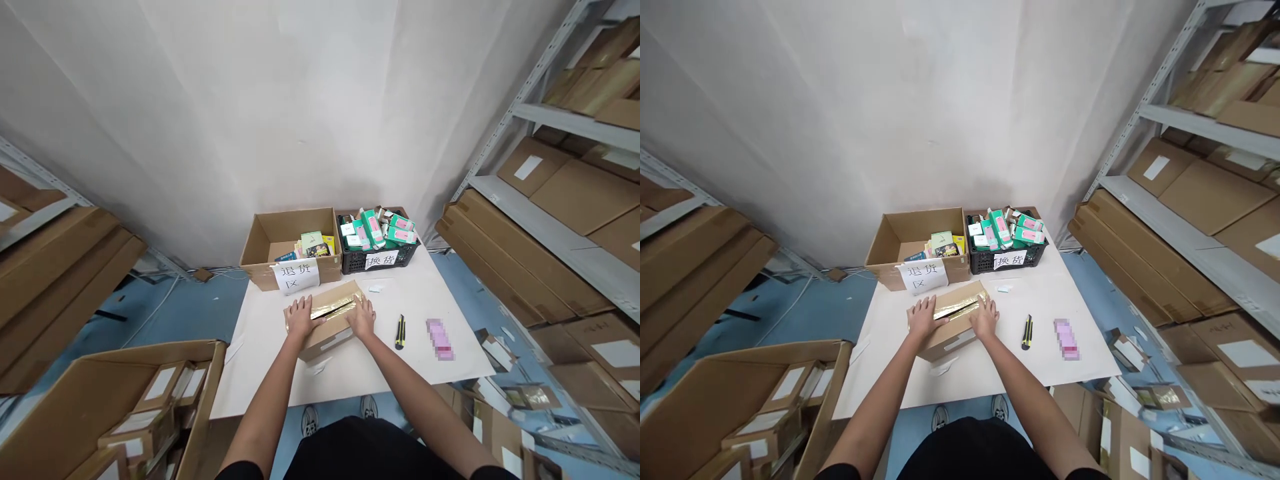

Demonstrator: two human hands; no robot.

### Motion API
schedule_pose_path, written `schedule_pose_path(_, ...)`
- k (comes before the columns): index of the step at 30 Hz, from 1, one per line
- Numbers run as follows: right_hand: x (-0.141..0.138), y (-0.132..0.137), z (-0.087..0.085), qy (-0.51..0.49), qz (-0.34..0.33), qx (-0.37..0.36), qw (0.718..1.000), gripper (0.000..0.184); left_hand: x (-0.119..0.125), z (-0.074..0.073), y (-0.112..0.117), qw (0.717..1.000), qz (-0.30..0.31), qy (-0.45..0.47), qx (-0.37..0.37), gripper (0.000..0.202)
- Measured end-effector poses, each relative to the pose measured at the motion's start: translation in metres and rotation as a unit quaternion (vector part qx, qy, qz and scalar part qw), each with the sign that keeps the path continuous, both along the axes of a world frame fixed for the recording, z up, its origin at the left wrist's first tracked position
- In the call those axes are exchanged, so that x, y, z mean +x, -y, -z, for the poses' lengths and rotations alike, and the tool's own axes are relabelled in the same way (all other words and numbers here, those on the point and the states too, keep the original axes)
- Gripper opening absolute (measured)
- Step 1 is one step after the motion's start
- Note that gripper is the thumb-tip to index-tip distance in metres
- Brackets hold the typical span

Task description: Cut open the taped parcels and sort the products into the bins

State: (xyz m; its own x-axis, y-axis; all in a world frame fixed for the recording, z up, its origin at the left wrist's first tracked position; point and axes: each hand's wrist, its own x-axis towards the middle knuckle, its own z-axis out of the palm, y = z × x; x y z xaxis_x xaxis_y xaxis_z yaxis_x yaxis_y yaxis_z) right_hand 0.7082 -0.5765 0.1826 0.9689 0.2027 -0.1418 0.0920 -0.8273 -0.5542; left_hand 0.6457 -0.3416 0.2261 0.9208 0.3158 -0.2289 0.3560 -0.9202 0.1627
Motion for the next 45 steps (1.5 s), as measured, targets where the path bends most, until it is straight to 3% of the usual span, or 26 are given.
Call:
schedule_pose_path(3, 0.005, -0.003, -0.001, -0.002, 0.017, 0.008, 1.000, 0.081, 0.003, 0.003, 0.000, 0.999, 0.022, 0.014, 0.018, 0.087)
schedule_pose_path(7, 0.008, 0.004, 0.004, 0.035, 0.025, 0.049, 0.998, 0.086, 0.005, -0.007, -0.002, 0.997, 0.057, 0.040, 0.018, 0.082)
schedule_pose_path(11, 0.012, 0.019, 0.008, 0.067, 0.026, 0.127, 0.989, 0.100, 0.007, -0.025, -0.009, 0.997, 0.056, -0.017, -0.059, 0.077)
schedule_pose_path(14, 0.011, 0.015, 0.006, 0.065, 0.070, 0.129, 0.987, 0.108, 0.004, -0.034, -0.019, 0.993, 0.047, -0.034, -0.101, 0.071)
schedule_pose_path(17, -0.003, -0.016, 0.005, 0.063, 0.191, 0.082, 0.976, 0.095, -0.006, -0.037, -0.032, 0.991, 0.005, -0.035, -0.132, 0.060)
schedule_pose_path(19, -0.020, -0.050, 0.007, 0.066, 0.228, 0.067, 0.969, 0.085, -0.017, -0.034, -0.042, 0.987, -0.023, -0.026, -0.157, 0.055)
schedule_pose_path(22, -0.044, -0.101, 0.006, 0.049, 0.199, 0.056, 0.977, 0.090, -0.035, -0.028, -0.057, 0.983, -0.042, -0.004, -0.177, 0.051)
schedule_pose_path(25, -0.048, -0.123, -0.007, 0.025, 0.166, 0.113, 0.979, 0.096, -0.050, -0.024, -0.072, 0.984, -0.063, -0.003, -0.165, 0.052)
schedule_pose_path(29, -0.030, -0.095, -0.033, -0.039, 0.115, 0.311, 0.942, 0.090, -0.058, -0.020, -0.090, 0.987, -0.098, 0.007, -0.125, 0.050)
schedule_pose_path(32, -0.028, -0.055, -0.043, -0.098, 0.121, 0.374, 0.914, 0.091, -0.062, -0.014, -0.094, 0.985, -0.117, 0.047, -0.120, 0.055)
schedule_pose_path(34, -0.036, -0.033, -0.042, -0.076, 0.140, 0.337, 0.928, 0.092, -0.063, -0.007, -0.088, 0.986, -0.101, 0.093, -0.092, 0.064)
schedule_pose_path(36, -0.050, -0.022, -0.036, 0.000, 0.143, 0.236, 0.961, 0.083, -0.063, -0.001, -0.076, 0.989, -0.028, 0.128, -0.068, 0.060)
schedule_pose_path(38, -0.066, -0.022, -0.027, 0.081, 0.105, 0.112, 0.985, 0.067, -0.062, 0.004, -0.061, 0.987, 0.062, 0.121, -0.081, 0.053)
schedule_pose_path(40, -0.079, -0.029, -0.016, 0.124, 0.049, 0.021, 0.991, 0.049, -0.061, 0.008, -0.048, 0.984, 0.110, 0.092, -0.109, 0.051)
schedule_pose_path(42, -0.086, -0.035, -0.005, 0.126, 0.015, -0.011, 0.992, 0.039, -0.060, 0.011, -0.042, 0.980, 0.129, 0.081, -0.131, 0.050)
schedule_pose_path(45, -0.083, -0.031, 0.007, 0.097, 0.021, 0.050, 0.994, 0.036, -0.060, 0.015, -0.046, 0.961, 0.175, 0.070, -0.201, 0.044)
